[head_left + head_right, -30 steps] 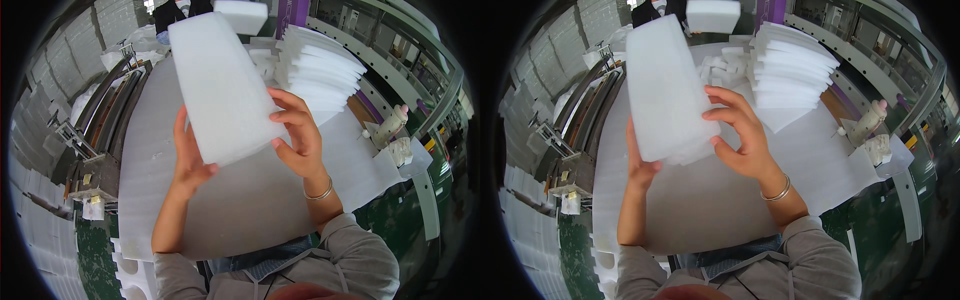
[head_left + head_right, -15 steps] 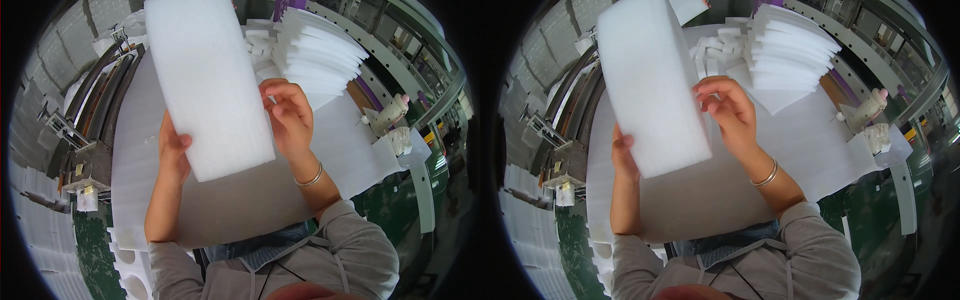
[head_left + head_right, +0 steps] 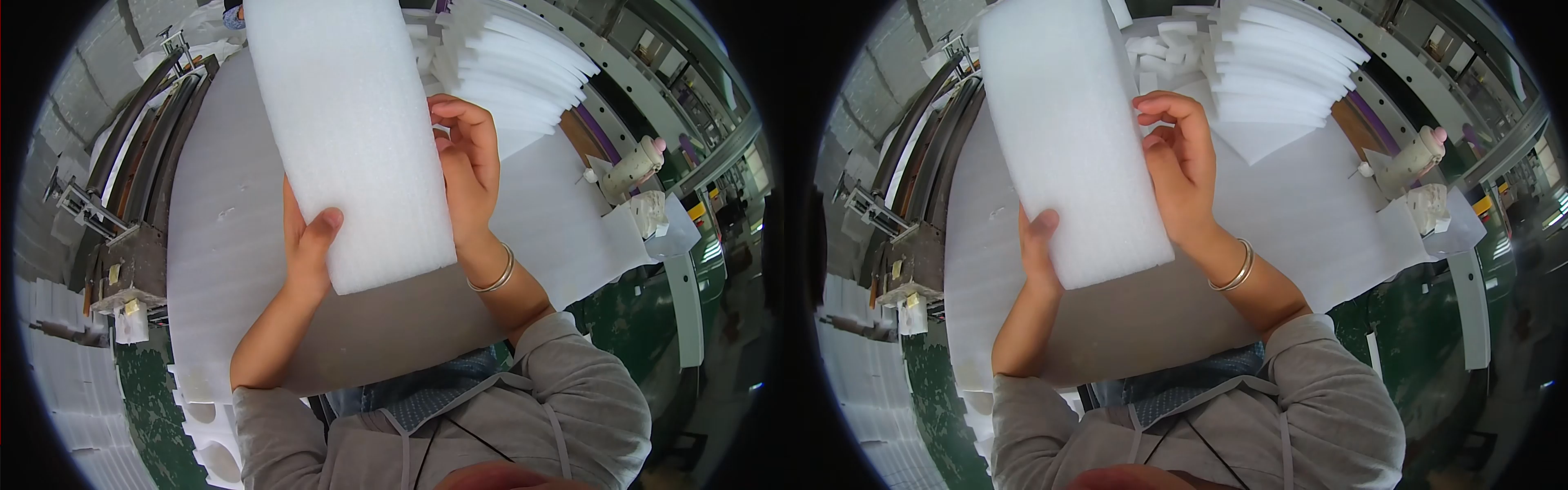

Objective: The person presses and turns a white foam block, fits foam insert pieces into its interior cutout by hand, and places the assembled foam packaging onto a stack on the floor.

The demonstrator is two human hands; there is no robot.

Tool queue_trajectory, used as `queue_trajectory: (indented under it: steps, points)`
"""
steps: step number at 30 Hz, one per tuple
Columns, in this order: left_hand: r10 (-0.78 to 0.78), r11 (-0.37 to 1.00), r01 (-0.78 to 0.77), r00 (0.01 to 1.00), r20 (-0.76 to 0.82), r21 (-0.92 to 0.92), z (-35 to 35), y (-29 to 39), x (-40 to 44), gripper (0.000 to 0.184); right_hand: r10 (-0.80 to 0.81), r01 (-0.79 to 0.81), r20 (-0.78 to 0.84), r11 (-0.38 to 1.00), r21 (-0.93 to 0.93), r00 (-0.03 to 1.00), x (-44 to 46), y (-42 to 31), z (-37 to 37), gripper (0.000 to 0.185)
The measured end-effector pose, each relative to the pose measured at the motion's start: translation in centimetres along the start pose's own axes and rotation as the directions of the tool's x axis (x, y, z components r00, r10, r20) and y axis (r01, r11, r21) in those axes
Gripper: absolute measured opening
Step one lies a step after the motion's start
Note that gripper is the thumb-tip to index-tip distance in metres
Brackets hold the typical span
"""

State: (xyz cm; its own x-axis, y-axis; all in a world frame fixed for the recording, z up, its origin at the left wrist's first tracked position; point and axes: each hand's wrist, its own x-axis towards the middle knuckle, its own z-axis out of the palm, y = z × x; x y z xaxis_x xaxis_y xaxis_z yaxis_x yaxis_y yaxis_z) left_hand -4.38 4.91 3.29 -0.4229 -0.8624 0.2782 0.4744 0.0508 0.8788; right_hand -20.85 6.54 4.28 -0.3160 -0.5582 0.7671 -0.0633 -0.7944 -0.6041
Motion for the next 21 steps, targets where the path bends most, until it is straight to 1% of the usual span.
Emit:
queue_trajectory:
  steps: [2, 5, 8, 11, 13, 14, 15, 16, 17, 18, 19, 20, 21]
  points:
    - [-0.008, 1.0, 0.008, 1.0, 0.003, 0.0, 0.2, 0.0, -0.1, 0.074, -0.021, 0.021, 0.008, 1.0, -0.012, 1.0, 0.0, 0.0, 0.0, 0.034]
    - [0.099, 0.995, -0.098, 0.993, -0.057, 0.016, 0.5, -1.2, -0.4, 0.074, -0.055, 0.056, 0.029, 0.998, -0.03, 0.998, -0.1, -0.2, 0.0, 0.037]
    - [0.121, 0.991, -0.115, 0.987, -0.103, 0.065, 0.5, -1.6, -0.7, 0.073, -0.14, 0.144, 0.036, 0.97, -0.196, 0.99, -0.3, -0.3, 0.2, 0.039]
    - [0.209, 0.967, -0.183, 0.968, -0.141, 0.179, 0.6, -2.5, -0.9, 0.072, -0.199, 0.214, 0.077, 0.904, -0.37, 0.977, -0.3, -0.8, 0.4, 0.042]
    - [0.369, 0.905, -0.347, 0.928, -0.047, 0.248, -0.6, -4.9, 0.0, 0.073, -0.231, 0.277, 0.154, 0.786, -0.553, 0.961, -0.3, -1.8, 0.6, 0.045]
    - [0.406, 0.882, -0.389, 0.914, -0.01, 0.266, -1.1, -5.7, -0.1, 0.074, -0.238, 0.307, 0.194, 0.713, -0.63, 0.952, -0.4, -2.0, 0.6, 0.047]
    - [0.442, 0.858, -0.43, 0.897, 0.026, 0.282, -1.1, -5.7, 0.0, 0.074, -0.234, 0.304, 0.194, 0.718, -0.626, 0.953, -0.4, -1.9, 0.6, 0.048]
    - [0.441, 0.853, -0.436, 0.896, 0.051, 0.286, -1.0, -5.5, -0.3, 0.074, -0.231, 0.3, 0.193, 0.722, -0.623, 0.954, -0.3, -1.7, 0.5, 0.049]
    - [0.412, 0.868, -0.404, 0.91, 0.034, 0.289, -0.7, -5.1, -0.4, 0.074, -0.231, 0.302, 0.195, 0.724, -0.62, 0.953, -0.1, -1.6, 0.4, 0.05]
    - [0.383, 0.882, -0.371, 0.924, 0.017, 0.292, -0.3, -4.5, -0.5, 0.074, -0.194, 0.259, 0.173, 0.777, -0.574, 0.966, -0.1, -1.7, 0.2, 0.049]
    - [0.319, 0.91, -0.294, 0.947, -0.04, 0.293, 0.1, -3.7, -0.7, 0.074, -0.157, 0.215, 0.153, 0.824, -0.524, 0.976, 0.0, -1.8, 0.1, 0.048]
    - [0.252, 0.932, -0.215, 0.963, -0.097, 0.292, 0.5, -2.9, -0.8, 0.073, -0.119, 0.169, 0.133, 0.867, -0.47, 0.984, 0.1, -2.0, -0.1, 0.047]
    - [0.198, 0.949, -0.171, 0.977, -0.077, 0.266, 0.6, -2.2, -0.7, 0.074, -0.078, 0.111, 0.104, 0.923, -0.368, 0.992, 0.1, -1.8, -0.2, 0.045]
